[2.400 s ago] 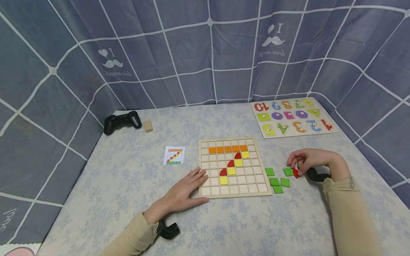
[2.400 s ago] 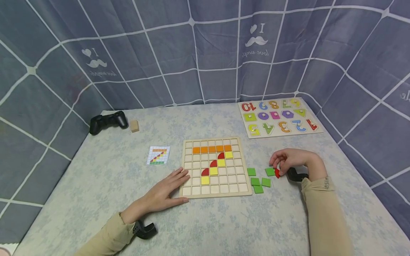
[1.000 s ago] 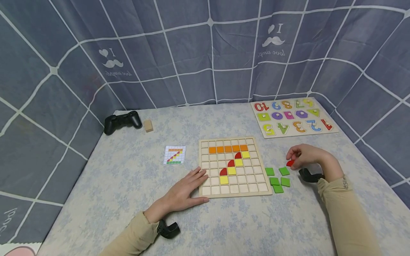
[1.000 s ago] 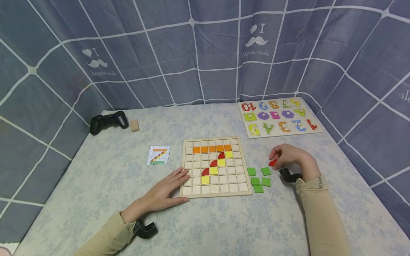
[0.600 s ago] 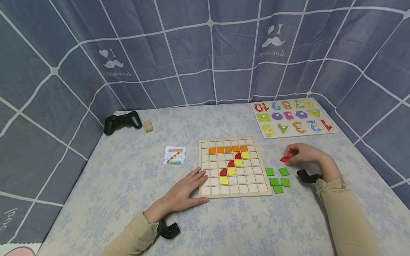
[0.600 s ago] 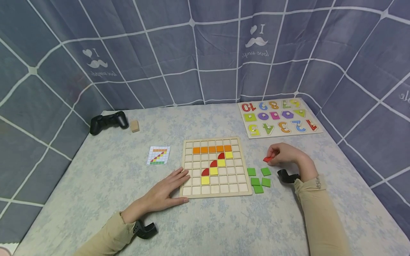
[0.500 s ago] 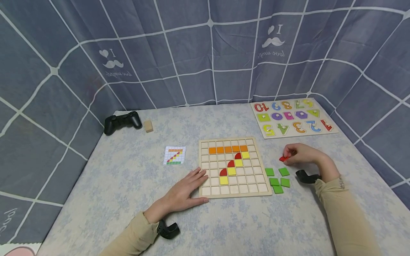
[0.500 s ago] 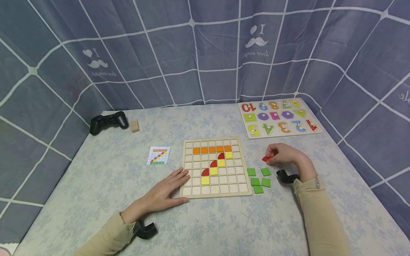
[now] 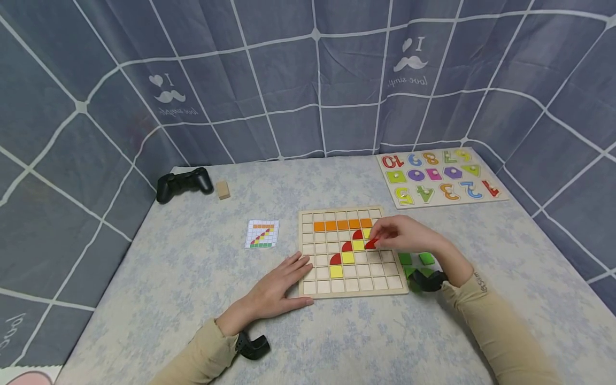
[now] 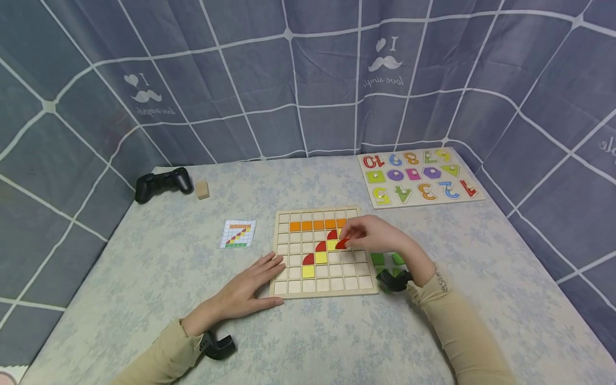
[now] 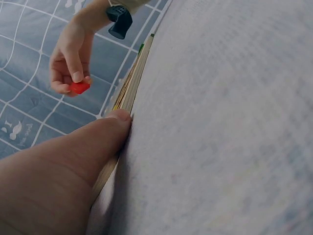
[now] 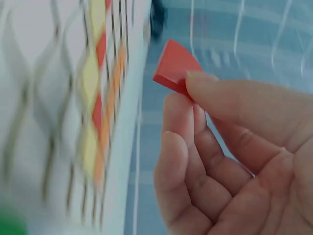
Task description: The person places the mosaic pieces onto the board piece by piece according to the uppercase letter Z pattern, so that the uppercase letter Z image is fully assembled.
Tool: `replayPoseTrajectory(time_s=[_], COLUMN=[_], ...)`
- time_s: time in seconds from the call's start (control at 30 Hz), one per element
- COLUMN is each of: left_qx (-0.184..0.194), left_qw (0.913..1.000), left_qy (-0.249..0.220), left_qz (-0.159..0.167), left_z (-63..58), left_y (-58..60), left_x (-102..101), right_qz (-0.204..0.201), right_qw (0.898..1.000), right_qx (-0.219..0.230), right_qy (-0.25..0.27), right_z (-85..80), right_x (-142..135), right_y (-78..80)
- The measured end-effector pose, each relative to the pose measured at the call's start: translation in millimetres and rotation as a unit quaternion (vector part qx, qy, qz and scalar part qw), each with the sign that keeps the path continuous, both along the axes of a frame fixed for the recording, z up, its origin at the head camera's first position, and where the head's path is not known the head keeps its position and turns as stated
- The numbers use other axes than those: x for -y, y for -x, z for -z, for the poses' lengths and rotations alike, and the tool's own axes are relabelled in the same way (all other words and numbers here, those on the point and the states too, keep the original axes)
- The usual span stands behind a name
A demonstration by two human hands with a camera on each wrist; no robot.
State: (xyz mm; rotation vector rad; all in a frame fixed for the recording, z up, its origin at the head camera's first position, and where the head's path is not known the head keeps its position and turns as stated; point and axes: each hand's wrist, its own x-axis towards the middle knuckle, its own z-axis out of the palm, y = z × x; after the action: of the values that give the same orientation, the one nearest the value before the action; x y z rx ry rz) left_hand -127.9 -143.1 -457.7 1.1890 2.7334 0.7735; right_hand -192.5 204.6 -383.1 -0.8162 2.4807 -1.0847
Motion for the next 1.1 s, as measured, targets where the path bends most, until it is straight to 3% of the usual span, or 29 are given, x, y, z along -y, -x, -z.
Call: replayPoseTrajectory(time_s=[0.2, 0.43, 0.6, 0.73, 0.83, 1.1], left_qx=[0.002, 0.001, 0.001, 0.002, 0.002, 0.004], left_qw=[1.0, 1.0, 1.0, 1.0, 1.0, 1.0], left_qy=[-0.001, -0.003, -0.004, -0.004, -0.002, 0.0], left_qz=[-0.006, -0.005, -0.002, 0.0, 0.0, -0.003], left_z=[0.4, 0.4, 0.1, -0.2, -0.1, 0.6], left_y=[-0.4, -0.6, -0.4, 0.0, 0.5, 0.6], left_x=[0.3, 0.1, 0.2, 0.8, 0.8, 0.8], right_qz=[-0.054, -0.038, -0.054, -0.076, -0.081, -0.053], right_qw=[0.999, 0.997, 0.99, 0.985, 0.987, 0.997], right_qx=[-0.008, -0.059, -0.096, -0.115, -0.105, -0.05], right_qy=[0.004, -0.044, -0.086, -0.107, -0.095, -0.022], right_z=[5.2, 18.9, 26.7, 26.9, 21.4, 0.8], right_x=[56.9, 98.9, 112.8, 115.2, 109.2, 55.1], right_y=[-13.5, -21.6, -24.0, -26.0, -27.1, -18.4])
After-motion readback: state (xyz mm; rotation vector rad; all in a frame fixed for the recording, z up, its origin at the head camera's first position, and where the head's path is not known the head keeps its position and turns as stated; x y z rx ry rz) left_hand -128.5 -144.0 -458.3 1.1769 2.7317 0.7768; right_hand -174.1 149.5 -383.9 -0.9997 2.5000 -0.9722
